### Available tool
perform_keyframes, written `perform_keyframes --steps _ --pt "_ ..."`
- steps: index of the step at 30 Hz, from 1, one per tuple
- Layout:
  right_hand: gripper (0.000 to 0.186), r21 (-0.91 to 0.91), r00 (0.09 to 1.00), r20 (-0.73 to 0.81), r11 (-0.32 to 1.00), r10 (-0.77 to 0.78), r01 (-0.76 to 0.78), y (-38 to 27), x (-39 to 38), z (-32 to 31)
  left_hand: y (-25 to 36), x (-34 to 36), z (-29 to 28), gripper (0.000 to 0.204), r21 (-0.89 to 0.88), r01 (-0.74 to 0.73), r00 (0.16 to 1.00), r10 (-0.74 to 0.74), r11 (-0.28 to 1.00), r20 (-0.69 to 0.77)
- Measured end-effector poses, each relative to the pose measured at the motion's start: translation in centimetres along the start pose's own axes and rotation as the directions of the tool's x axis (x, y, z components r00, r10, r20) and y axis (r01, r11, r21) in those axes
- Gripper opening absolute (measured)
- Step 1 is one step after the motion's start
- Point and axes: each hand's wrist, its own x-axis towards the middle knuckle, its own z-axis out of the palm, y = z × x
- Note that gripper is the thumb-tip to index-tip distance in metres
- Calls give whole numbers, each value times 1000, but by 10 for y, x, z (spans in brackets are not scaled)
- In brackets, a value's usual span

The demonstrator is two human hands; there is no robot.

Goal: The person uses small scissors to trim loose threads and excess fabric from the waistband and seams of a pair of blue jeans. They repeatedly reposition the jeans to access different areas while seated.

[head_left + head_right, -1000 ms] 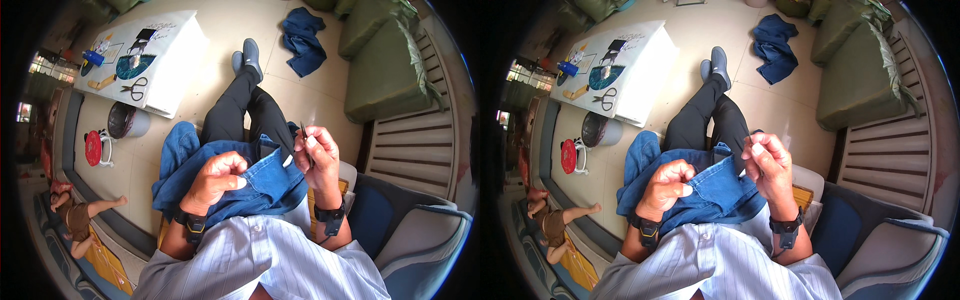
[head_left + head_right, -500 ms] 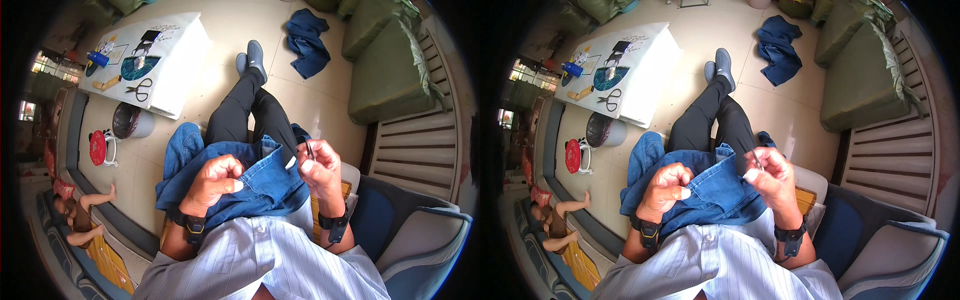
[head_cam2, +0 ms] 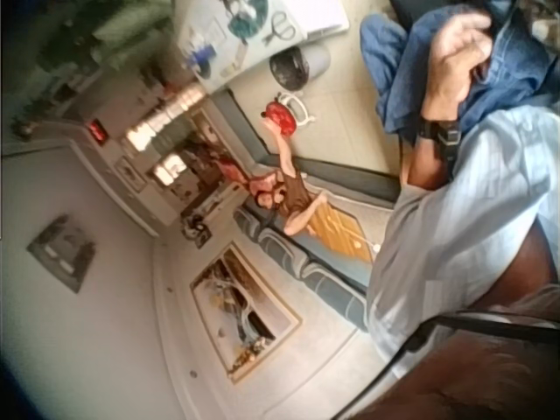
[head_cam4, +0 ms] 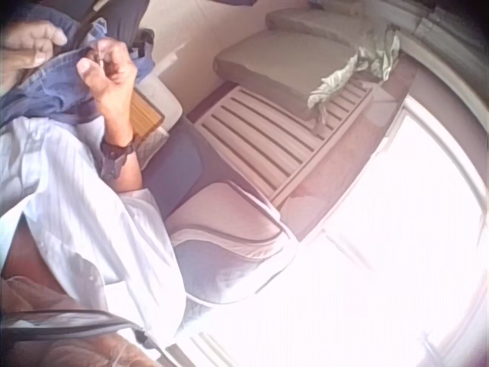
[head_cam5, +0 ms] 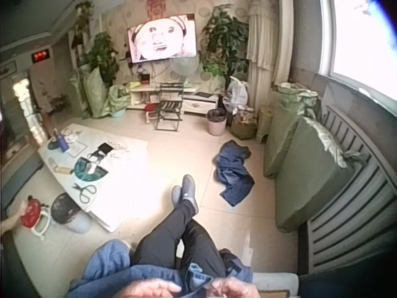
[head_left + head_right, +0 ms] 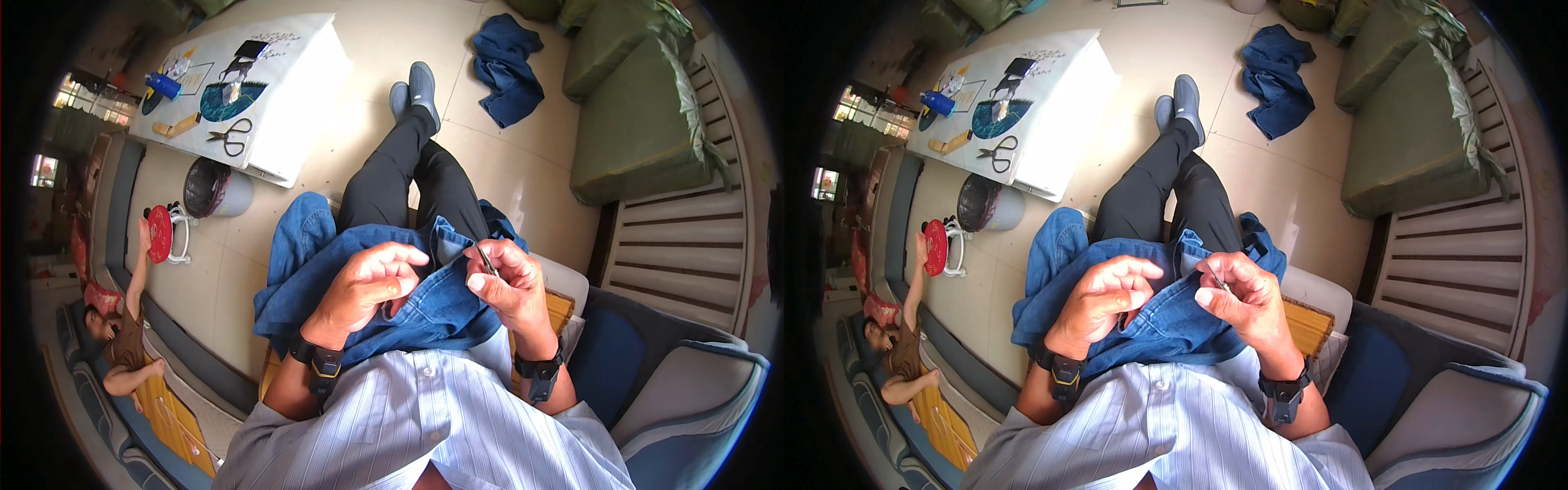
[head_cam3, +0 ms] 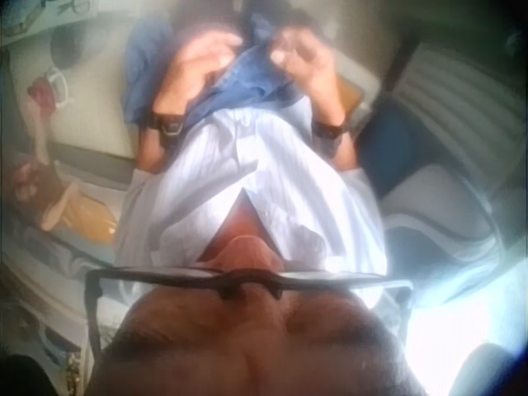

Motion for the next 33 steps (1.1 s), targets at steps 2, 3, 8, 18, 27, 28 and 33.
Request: perform_keyframes --steps 2,3,8,18,27,28,33 --pt "33 -26 1000 14 999 22 -22 -4 -1 0 0 -1 -2 17 82 72 997 -74 994 23" --pt "34 -39 999 21 999 34 -33 -6 -2 0 -1 0 -2 16 76 61 997 -64 995 35" --pt "46 -242 992 125 968 -33 63 -9 -13 13 -10 7 6 9 1 -36 998 36 999 -43" --pt "50 -450 997 77 891 -26 58 11 -29 12 4 14 -7 21 59 -57 998 55 997 33" --pt "51 -351 997 63 934 -41 61 11 -32 11 -1 6 -26 27 188 -143 980 113 972 165" --pt "52 -355 996 73 932 -48 71 11 -33 11 -3 5 -26 25 161 -148 983 128 976 128" --pt "51 -233 1000 12 972 1 2 11 -35 12 1 2 -33 18 42 -234 967 237 971 -95"
